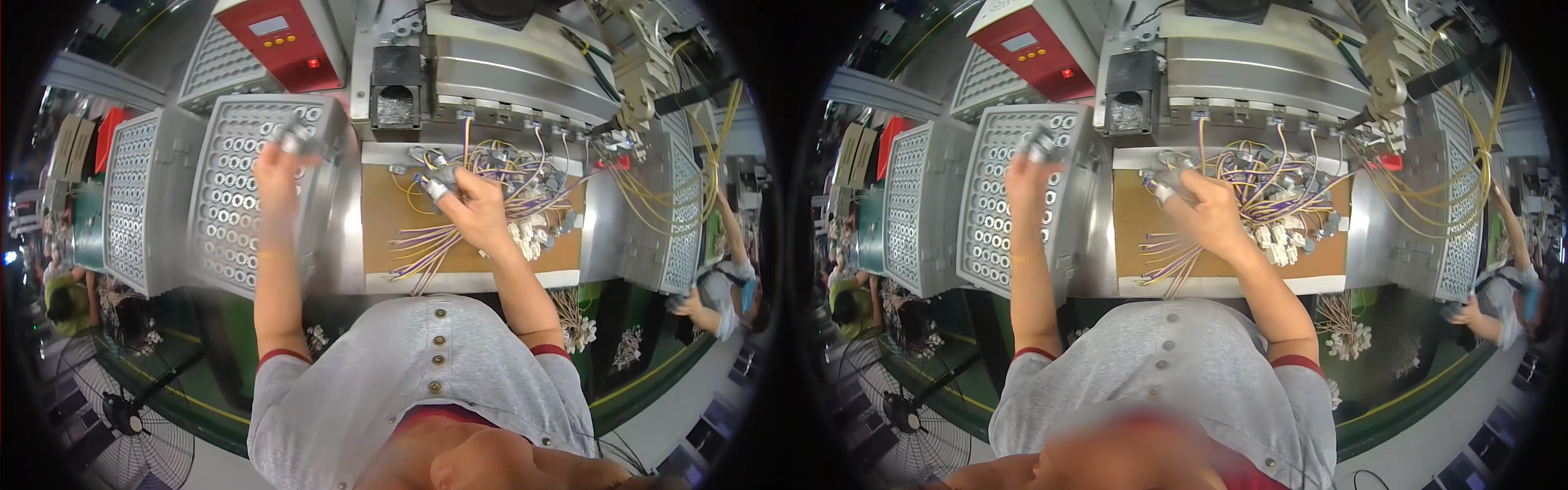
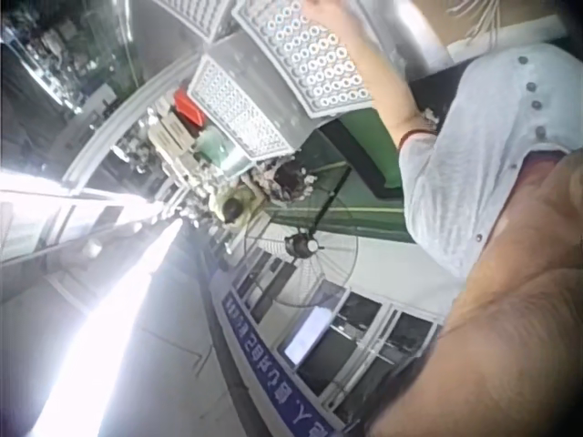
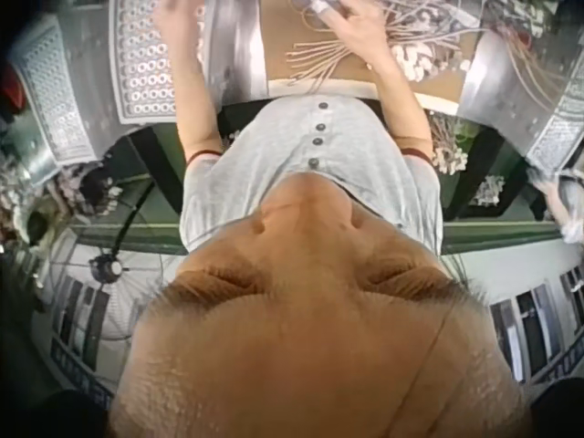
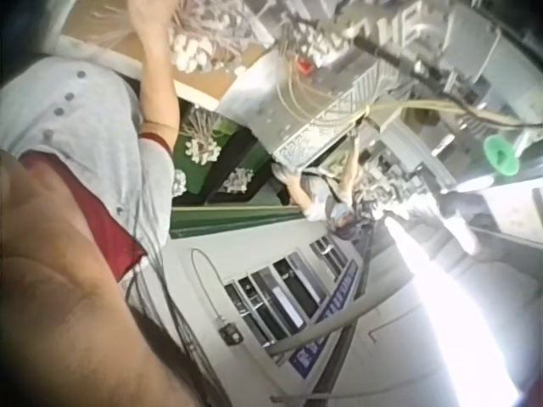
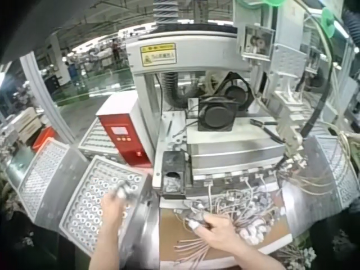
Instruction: The person assembles wire harnesses by attaching metal components to wire ends by hand and soldering them with a soldering machine, retrieving components from trays.
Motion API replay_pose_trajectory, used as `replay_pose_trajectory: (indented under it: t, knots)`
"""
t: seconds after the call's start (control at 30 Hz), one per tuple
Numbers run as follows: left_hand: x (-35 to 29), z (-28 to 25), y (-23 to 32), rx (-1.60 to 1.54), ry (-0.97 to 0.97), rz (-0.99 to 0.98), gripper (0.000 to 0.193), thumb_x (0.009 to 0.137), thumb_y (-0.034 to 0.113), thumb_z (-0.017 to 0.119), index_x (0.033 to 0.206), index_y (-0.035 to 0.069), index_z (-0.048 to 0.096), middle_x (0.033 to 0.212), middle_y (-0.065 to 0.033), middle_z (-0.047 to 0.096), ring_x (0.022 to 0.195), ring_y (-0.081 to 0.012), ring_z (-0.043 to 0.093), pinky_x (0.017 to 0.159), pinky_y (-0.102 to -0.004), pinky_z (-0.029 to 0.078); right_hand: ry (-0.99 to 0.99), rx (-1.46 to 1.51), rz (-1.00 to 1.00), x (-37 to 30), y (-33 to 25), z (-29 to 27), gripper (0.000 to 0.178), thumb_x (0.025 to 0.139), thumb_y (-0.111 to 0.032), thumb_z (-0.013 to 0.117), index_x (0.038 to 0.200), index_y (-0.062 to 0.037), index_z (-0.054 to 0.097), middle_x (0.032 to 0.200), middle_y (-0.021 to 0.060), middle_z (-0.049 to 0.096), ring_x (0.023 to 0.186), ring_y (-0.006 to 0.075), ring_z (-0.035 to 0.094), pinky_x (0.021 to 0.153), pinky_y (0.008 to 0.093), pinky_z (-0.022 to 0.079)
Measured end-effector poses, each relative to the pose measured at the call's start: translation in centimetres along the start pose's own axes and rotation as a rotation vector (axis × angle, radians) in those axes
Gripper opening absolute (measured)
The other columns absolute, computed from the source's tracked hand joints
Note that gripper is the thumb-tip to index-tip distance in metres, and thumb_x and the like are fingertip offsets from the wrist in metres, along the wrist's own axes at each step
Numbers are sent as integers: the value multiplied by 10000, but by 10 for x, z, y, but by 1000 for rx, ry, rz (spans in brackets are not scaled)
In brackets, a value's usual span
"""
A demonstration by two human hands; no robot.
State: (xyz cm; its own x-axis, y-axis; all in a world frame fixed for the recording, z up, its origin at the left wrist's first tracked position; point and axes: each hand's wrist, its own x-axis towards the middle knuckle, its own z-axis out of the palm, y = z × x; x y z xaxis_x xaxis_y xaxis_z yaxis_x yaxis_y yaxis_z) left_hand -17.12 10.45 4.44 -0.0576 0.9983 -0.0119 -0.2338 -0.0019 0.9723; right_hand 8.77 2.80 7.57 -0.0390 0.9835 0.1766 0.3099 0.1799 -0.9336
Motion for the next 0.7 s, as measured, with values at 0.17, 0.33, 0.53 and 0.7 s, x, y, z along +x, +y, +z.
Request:
replay_pose_trajectory:
  t: [0.17, 0.33, 0.53, 0.7]
  knots:
    - [-77, 75, -1, -93, -261, -190, 345, 795, 7, 560, 1135, -6, 502, 947, -82, 598, 736, -110, 586, 633, -238, 486, -7, -13, -21, -7, 7, 2, 37, 685, 0, 573, 703, 13, 544, 558, 5, 513, 500, 32, 429, 451, 189, 360]
    - [-87, 93, 2, -157, -364, -195, 350, 799, -8, 553, 1143, -21, 491, 965, -75, 595, 727, -90, 579, 580, -198, 483, 23, 76, 7, -8, -1, -3, 45, 675, -2, 580, 686, 12, 539, 559, -3, 512, 505, 21, 415, 444, 191, 351]
    - [-88, 97, -2, -143, -420, -160, 363, 796, -14, 556, 1152, -24, 486, 1017, -66, 579, 795, -83, 559, 599, -203, 485, 7, 63, -58, -10, 0, -8, 57, 682, -8, 593, 674, 11, 540, 567, -20, 514, 513, 15, 414, 435, 183, 339]
    - [-88, 99, -2, -134, -417, -157, 370, 793, -11, 564, 1155, -19, 487, 1035, -62, 573, 824, -78, 544, 600, -200, 481, 27, 78, -67, -14, 6, -10, 70, 674, 8, 599, 741, 21, 580, 587, -24, 515, 515, 7, 410, 430, 166, 325]
